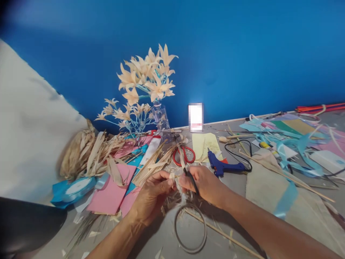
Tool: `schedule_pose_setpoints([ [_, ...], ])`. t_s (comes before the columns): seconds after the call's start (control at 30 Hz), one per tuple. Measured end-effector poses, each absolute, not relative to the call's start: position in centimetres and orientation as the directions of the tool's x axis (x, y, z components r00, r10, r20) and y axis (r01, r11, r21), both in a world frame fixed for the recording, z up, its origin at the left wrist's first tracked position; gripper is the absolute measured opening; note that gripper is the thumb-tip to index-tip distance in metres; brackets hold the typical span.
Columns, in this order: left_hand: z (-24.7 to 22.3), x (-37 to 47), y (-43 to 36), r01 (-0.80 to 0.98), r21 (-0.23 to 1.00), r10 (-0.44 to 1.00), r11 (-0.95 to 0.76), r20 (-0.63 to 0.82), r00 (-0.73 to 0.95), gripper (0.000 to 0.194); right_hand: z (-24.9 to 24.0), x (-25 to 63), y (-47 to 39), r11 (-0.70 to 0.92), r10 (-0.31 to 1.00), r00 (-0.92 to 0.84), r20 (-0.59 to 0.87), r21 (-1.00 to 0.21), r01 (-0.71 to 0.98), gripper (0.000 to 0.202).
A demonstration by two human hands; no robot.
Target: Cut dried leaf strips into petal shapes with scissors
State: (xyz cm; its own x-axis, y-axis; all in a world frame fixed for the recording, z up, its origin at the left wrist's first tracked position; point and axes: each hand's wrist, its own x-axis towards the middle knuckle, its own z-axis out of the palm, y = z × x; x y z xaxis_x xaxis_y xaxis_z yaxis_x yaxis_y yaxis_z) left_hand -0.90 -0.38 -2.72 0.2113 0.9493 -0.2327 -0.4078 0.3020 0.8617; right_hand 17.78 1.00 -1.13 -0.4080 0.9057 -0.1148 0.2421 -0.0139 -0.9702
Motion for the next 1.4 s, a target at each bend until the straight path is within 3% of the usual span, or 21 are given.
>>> schedule_pose_setpoints([
  [0.07, -2.6, -0.9, -0.2, -0.459, 0.853, 0.968, 0.25, -0.206, 0.145, 0.02, -1.8, 17.6, 0.9, 0.048, 0.843, -0.524, -0.118, -0.955, 0.291, 0.061],
  [0.17, -2.5, -0.9, 0.0, -0.509, 0.833, 0.976, 0.217, -0.202, 0.085, 0.02, -2.7, 17.2, 0.5, 0.074, 0.785, -0.605, -0.138, -0.947, 0.313, 0.069],
  [0.4, -3.3, -0.8, 0.0, -0.564, 0.804, 0.981, 0.186, -0.186, 0.057, 0.02, -3.2, 16.6, -0.2, 0.021, 0.763, -0.615, -0.2, -0.943, 0.332, 0.069],
  [1.07, -2.9, -0.9, -0.1, -0.573, 0.797, 0.98, 0.192, -0.189, 0.065, 0.019, -4.1, 16.8, 0.0, -0.056, 0.735, -0.658, -0.167, -0.981, 0.186, 0.069],
  [1.4, -2.6, -0.8, 0.0, -0.557, 0.806, 0.979, 0.199, -0.194, 0.07, 0.019, -4.4, 16.7, 0.0, -0.067, 0.748, -0.634, -0.197, -0.972, 0.224, 0.068],
])
